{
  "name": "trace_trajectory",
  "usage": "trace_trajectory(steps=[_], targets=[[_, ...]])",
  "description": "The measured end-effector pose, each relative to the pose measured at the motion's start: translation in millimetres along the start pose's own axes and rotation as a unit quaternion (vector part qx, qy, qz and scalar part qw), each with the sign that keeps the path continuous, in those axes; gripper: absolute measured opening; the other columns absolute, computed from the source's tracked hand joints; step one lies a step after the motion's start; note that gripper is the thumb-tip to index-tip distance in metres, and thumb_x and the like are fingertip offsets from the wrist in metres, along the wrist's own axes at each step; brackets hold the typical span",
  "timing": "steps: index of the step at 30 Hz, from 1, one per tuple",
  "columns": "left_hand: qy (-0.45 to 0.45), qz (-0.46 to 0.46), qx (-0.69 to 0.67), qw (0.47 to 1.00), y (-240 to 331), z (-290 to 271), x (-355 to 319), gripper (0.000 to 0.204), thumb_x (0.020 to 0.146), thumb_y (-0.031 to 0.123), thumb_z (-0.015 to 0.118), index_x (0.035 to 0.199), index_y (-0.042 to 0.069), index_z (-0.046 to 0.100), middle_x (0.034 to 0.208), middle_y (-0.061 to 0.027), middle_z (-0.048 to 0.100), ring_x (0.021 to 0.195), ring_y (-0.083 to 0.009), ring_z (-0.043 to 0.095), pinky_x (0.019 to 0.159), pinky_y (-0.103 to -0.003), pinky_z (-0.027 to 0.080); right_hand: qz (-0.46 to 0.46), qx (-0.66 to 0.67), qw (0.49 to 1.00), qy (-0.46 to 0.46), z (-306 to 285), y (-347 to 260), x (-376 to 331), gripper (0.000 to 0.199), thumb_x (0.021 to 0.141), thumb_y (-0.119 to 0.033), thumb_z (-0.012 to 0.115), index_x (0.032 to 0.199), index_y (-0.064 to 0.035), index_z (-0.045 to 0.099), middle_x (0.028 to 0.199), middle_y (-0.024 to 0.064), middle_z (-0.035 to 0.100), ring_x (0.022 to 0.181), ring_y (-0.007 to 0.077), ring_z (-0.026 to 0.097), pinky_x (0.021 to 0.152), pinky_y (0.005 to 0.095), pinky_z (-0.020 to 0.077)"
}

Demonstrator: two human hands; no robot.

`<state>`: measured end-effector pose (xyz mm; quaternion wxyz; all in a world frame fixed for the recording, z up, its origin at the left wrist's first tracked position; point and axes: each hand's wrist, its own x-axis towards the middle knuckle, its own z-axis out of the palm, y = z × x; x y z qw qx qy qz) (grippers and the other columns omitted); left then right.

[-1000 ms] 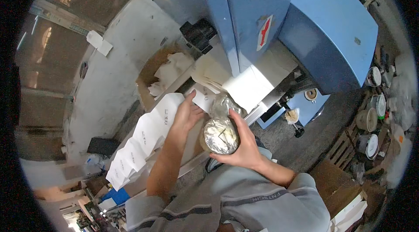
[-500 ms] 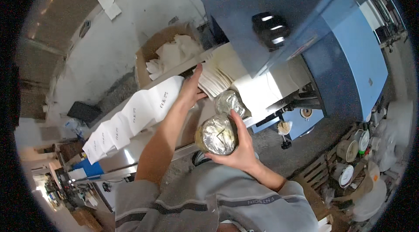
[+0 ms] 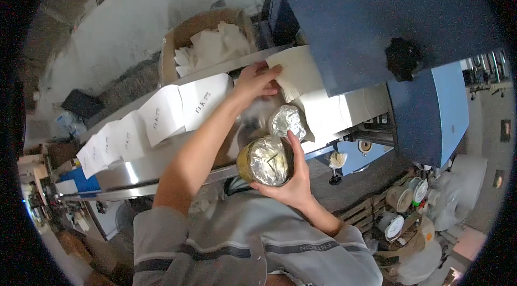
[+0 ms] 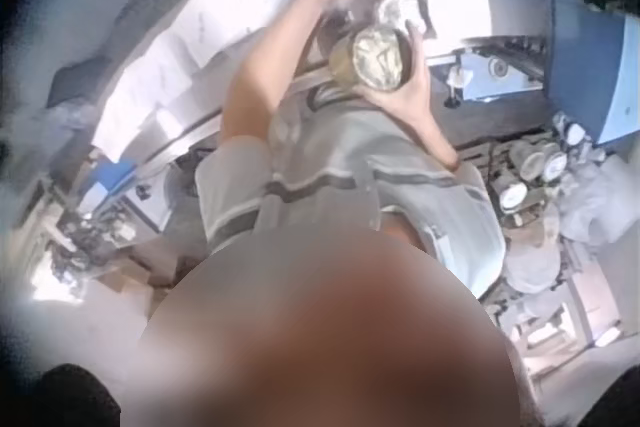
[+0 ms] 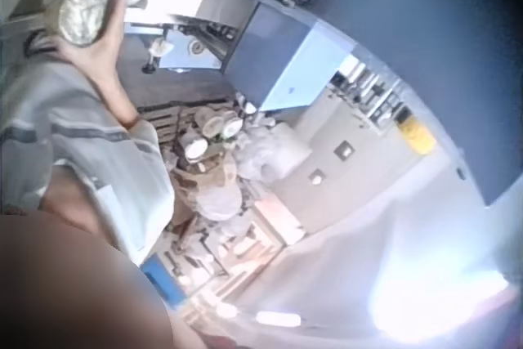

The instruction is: Placing small white boxes from a machine output onto a moving conveyor belt.

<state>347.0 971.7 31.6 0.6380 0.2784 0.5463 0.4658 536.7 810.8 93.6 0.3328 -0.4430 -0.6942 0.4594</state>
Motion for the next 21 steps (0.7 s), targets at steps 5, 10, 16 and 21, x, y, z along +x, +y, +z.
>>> trace_trajectory(steps=[5,10,16,21], targets=[[0.066,0.112,0.25,0.959,13.0,16.0,22.3,0.093,0.076,0.058,0.072,0.127,-0.015,0.042,0.106,-0.0287,0.065,0.096,-0.037,0.066,0.089,-0.042,0.051,0.027,0.007,1.0,-0.004,6.2,-2.4,-3.0,0.121,0.054,-0.025,0.094,0.148,0.0051,0.022,0.145,0.0218,0.038,0.129,0.0301,0.046,0.107,0.0402,0.0391],[0.048,0.046,0.366,0.928,41.3,67.6,35.2,0.092,0.08,0.057,0.066,0.129,-0.016,0.041,0.121,-0.0306,0.058,0.108,-0.0397,0.061,0.096,-0.041,0.047,0.024,0.009,1.0,0.002,11.6,3.2,-5.1,0.125,0.055,-0.028,0.094,0.149,0.0058,0.02,0.139,0.022,0.042,0.123,0.0277,0.051,0.105,0.0388,0.0416],[-0.009,0.091,0.513,0.854,40.2,76.3,69.9,0.074,0.08,0.046,0.065,0.121,-0.015,0.053,0.122,-0.0267,0.058,0.108,-0.0408,0.06,0.095,-0.037,0.048,-0.001,-0.02,1.0,-0.004,10.6,-2.2,-4.5,0.124,0.054,-0.026,0.094,0.149,0.0053,0.021,0.143,0.021,0.039,0.124,0.0273,0.051,0.105,0.0385,0.0414],[-0.034,0.057,0.476,0.877,41.7,84.7,66.4,0.069,0.076,0.042,0.066,0.12,-0.01,0.057,0.116,-0.025,0.062,0.108,-0.0393,0.061,0.093,-0.037,0.05,0.027,-0.023,0.999,0.003,3.7,7.1,-8.8,0.124,0.054,-0.025,0.094,0.149,0.0049,0.021,0.139,0.0217,0.044,0.123,0.0274,0.052,0.105,0.0381,0.0414]])
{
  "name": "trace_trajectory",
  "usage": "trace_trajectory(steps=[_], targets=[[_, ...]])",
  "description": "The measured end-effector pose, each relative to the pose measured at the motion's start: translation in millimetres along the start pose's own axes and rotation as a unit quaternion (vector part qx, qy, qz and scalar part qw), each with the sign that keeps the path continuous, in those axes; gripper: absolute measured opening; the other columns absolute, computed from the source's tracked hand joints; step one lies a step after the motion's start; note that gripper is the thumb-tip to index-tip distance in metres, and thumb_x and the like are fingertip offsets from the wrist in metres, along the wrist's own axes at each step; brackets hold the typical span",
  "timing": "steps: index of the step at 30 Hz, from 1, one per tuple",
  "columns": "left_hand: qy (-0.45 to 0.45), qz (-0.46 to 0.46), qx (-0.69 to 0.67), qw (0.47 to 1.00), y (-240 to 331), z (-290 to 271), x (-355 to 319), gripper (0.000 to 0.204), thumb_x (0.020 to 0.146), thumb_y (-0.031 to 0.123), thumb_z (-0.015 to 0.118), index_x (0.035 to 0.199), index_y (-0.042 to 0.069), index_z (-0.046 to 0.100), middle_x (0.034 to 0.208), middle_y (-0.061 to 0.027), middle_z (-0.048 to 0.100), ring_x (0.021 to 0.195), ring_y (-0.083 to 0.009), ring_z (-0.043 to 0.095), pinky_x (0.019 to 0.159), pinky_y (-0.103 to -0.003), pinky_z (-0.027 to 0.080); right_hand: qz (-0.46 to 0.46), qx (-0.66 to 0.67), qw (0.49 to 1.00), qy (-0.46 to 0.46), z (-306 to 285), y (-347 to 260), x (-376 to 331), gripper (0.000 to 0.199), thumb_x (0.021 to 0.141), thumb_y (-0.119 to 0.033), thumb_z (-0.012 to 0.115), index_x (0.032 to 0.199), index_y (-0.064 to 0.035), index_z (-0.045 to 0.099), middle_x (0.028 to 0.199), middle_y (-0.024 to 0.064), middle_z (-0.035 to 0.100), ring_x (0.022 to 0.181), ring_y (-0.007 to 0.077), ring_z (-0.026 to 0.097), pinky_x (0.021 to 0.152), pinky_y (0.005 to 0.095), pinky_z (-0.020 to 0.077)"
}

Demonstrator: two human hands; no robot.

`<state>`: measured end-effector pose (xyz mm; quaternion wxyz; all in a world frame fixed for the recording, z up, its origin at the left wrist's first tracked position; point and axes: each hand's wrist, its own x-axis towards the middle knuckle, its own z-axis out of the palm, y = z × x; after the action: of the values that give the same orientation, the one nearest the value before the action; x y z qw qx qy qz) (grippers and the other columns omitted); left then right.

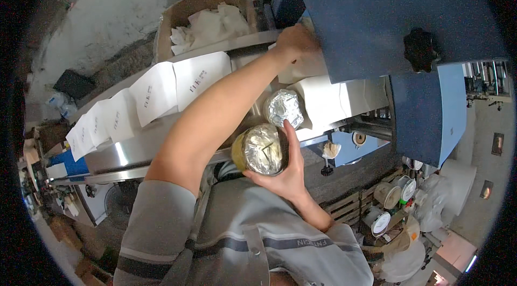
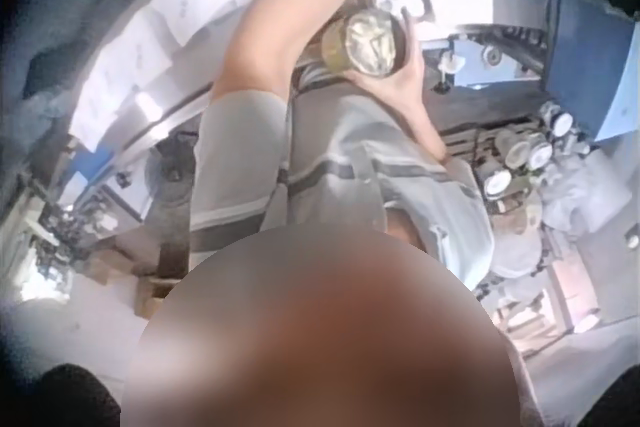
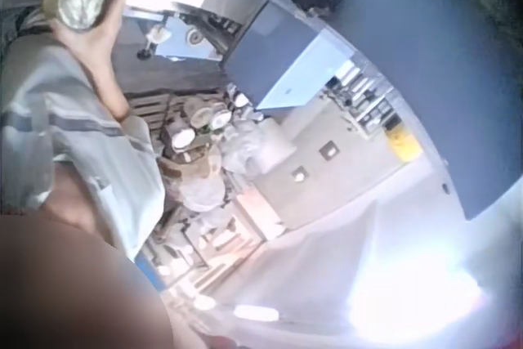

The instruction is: Placing small white boxes from a machine output onto a moving conveyor belt.

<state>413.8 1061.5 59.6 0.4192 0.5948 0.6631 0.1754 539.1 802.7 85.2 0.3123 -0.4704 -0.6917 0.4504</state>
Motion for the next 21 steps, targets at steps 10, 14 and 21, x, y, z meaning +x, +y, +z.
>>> trace_trajectory(steps=[10,14,21], targets=[[0.119,0.013,0.062,0.991,-6.7,14.6,14.1,0.04,0.074,0.038,0.065,0.087,0.001,0.073,0.085,-0.0183,0.072,0.083,-0.0323,0.071,0.075,-0.04,0.057,0.004,0.037,0.999,-0.008,0.5,2.5,-0.7,0.12,0.056,-0.025,0.093,0.148,0.0055,0.024,0.142,0.0226,0.042,0.127,0.0295,0.048,0.106,0.0398,0.0398],[0.126,0.006,0.041,0.991,-5.5,19.7,16.6,0.038,0.073,0.035,0.063,0.09,0.003,0.074,0.093,-0.0203,0.071,0.087,-0.0339,0.071,0.077,-0.041,0.057,0.015,0.039,0.999,-0.014,0.9,2.0,-1.3,0.12,0.056,-0.024,0.093,0.148,0.0053,0.023,0.14,0.023,0.043,0.127,0.0292,0.049,0.106,0.0393,0.0401],[0.13,0.031,-0.034,0.99,-6.6,1.5,-7.1,0.045,0.073,0.036,0.066,0.096,-0.002,0.072,0.104,-0.0232,0.069,0.096,-0.0355,0.068,0.082,-0.042,0.056,0.0,0.019,1.0,-0.018,1.8,-4.2,-1.1,0.12,0.055,-0.025,0.093,0.148,0.0049,0.024,0.137,0.0228,0.046,0.124,0.029,0.052,0.105,0.039,0.0413]])
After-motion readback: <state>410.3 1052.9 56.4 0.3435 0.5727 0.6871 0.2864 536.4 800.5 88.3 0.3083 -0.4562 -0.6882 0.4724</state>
